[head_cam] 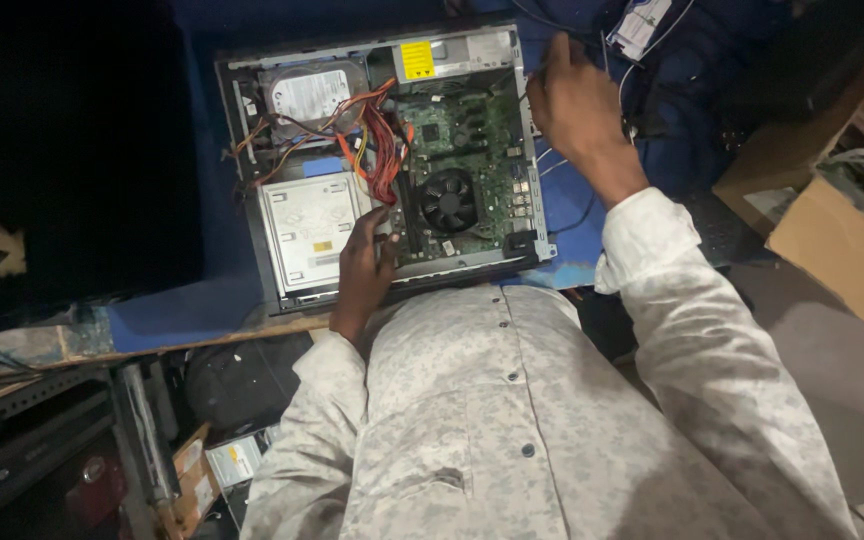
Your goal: The person uses a yellow screwdriver to loosen and remove screws from the motherboard area of an open desktop computer case. They then switch to a green screwdriver to continue removing screws from the same area. The person manipulates internal wires and components while working on the motherboard.
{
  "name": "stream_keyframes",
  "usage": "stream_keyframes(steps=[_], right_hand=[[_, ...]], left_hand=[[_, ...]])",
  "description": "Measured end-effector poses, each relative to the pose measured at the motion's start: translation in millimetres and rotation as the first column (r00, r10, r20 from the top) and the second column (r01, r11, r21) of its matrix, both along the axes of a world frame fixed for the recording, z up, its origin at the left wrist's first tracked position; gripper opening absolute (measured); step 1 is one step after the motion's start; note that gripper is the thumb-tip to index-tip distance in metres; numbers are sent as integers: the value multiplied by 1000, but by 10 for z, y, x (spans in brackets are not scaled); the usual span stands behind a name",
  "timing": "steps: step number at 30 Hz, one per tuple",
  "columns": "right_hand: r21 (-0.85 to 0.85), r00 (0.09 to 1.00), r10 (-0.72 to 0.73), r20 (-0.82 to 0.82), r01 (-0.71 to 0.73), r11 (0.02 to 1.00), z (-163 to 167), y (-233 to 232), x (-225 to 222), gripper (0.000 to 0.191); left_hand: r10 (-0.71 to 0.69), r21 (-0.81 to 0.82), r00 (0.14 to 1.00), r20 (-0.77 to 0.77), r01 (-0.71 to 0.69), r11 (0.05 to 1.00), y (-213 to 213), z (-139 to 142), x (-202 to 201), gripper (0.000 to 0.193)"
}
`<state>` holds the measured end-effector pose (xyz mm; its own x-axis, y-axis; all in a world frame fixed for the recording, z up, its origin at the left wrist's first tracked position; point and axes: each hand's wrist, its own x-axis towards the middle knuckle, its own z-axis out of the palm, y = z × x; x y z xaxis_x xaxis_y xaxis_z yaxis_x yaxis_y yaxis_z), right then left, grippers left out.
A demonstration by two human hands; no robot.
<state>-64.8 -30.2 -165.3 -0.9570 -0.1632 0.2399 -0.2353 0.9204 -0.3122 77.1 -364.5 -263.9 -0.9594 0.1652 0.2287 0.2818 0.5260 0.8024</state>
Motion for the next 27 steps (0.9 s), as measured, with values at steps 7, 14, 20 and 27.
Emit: stream_keyframes(steps=[7,14,20,27], right_hand=[[-40,1000,4,-22,-5,999,56,-19,37,26],[-22,1000,-7,-17,7,1000,33,4,69,25],[-6,1000,-3,-4,3,1000,-54,48,72,26],[104,999,-39,-8,40,994,-148,10,52,35]], left_hand=[[-23,63,998,63,19,998,10,101,16,40],[-25,39,998,53,23,999,35,145,59,40],[-24,33,999,47,23,999,34,81,65,40],[-15,7,998,54,14,1000,43,63,85,41]])
